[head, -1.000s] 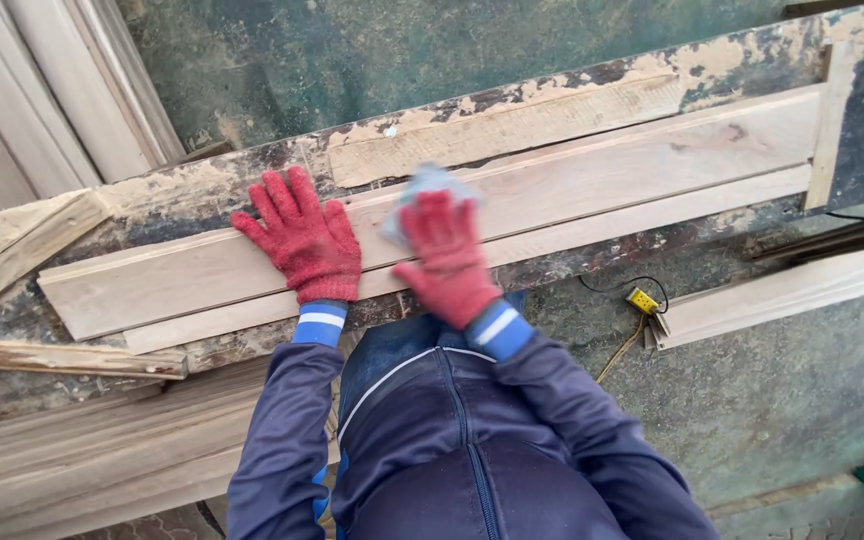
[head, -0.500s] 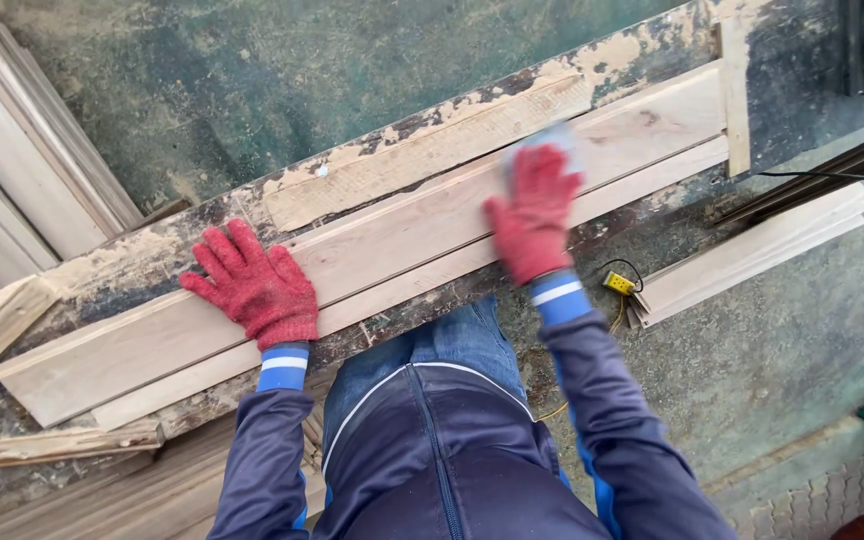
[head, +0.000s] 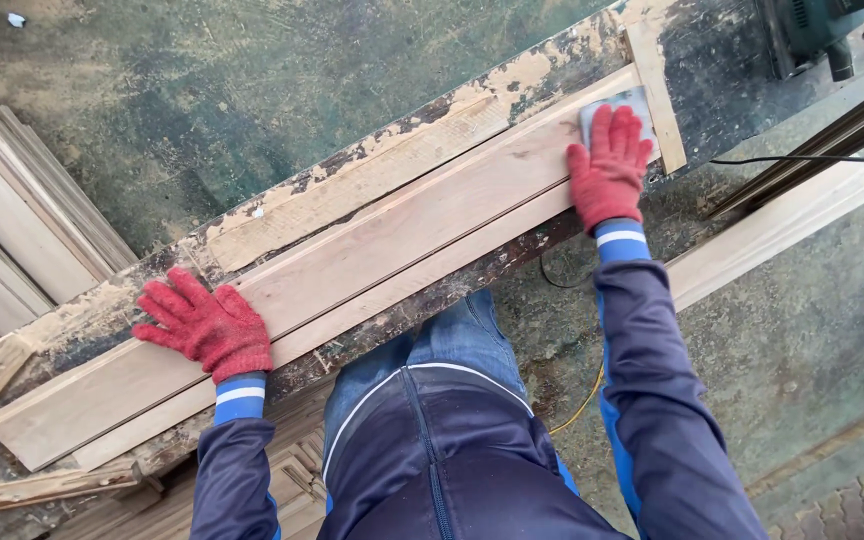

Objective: Sand a piece of wood using both a power sander and a piece of sandpaper manually.

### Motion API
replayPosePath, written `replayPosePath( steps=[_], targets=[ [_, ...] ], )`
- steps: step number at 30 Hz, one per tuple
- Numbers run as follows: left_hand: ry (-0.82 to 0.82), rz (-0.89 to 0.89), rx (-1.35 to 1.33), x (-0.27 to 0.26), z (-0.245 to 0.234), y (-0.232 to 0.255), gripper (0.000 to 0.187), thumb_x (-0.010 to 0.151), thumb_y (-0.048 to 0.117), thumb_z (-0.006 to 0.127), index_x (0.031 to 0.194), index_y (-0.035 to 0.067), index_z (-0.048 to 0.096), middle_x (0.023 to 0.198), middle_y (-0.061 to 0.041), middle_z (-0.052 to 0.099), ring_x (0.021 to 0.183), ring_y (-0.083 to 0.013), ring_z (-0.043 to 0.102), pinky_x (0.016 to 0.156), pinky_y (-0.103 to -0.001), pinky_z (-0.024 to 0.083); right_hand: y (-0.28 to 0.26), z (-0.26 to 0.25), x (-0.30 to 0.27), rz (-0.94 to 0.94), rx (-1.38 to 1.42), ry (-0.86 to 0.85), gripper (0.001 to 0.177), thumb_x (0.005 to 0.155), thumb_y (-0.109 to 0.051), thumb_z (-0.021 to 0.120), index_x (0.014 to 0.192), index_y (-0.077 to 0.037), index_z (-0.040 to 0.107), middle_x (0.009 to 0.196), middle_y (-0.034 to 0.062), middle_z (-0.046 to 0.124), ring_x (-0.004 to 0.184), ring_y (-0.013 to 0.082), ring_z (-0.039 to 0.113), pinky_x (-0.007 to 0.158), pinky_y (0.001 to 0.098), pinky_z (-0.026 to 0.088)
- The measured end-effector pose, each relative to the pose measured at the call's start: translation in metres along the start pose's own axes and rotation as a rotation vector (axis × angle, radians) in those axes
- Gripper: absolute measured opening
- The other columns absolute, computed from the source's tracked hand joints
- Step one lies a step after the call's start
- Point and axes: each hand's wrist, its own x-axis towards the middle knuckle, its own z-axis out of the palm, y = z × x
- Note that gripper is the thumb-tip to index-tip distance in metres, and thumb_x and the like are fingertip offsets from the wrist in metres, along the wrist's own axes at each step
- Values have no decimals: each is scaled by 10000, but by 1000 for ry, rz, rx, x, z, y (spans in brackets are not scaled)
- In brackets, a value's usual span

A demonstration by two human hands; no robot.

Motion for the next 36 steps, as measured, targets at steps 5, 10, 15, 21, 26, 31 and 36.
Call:
replayPosePath(
  steps=[5,10,15,21,26,31,36],
  targets=[
    [303,18,-119,-17,24,92,891,918,73,881,1612,-31,332,1642,-357,194,1529,-520,139,1224,-711,40,-40,31,-25,-330,-84,227,854,956,-524,619,1633,-77,353,1656,288,291,1512,502,265,1197,676,192],
    [-94,-121,8,-22,18,162,795,1061,559,423,1670,77,253,1715,-276,202,1595,-419,52,1253,-675,-56,-91,47,-77,-852,109,231,829,954,-776,279,1613,-277,347,1705,69,279,1595,310,152,1279,588,87],
    [-32,-111,11,-19,19,167,784,1058,509,489,1652,22,333,1690,-319,261,1581,-449,120,1252,-671,-31,61,32,26,-736,-145,244,828,967,-780,314,1636,-292,343,1735,59,221,1607,291,64,1281,546,15],
    [56,-60,-8,-18,24,161,739,1054,415,577,1623,-24,404,1647,-381,313,1546,-503,173,1217,-703,18,30,18,28,-259,115,187,978,952,-852,155,1684,-203,148,1731,126,36,1575,360,-6,1261,538,-48],
    [7,-108,6,-20,28,161,744,1059,442,539,1649,16,383,1684,-340,275,1574,-468,130,1248,-653,-31,-67,23,-65,-980,183,102,917,903,-846,216,1595,-267,379,1695,28,307,1593,262,185,1315,536,63],
    [48,-95,18,-18,33,157,797,986,454,633,1613,4,435,1637,-355,341,1544,-494,188,1223,-679,2,59,2,20,-952,24,103,704,979,-632,468,1586,-275,446,1684,58,364,1582,306,211,1283,570,104],
    [154,-77,-38,-17,52,140,826,934,442,737,1568,-19,476,1593,-386,343,1501,-545,214,1190,-722,24,103,-40,66,-990,-38,109,474,1036,-477,543,1428,-238,659,1453,67,627,1402,343,530,1226,521,392]
  ],
)
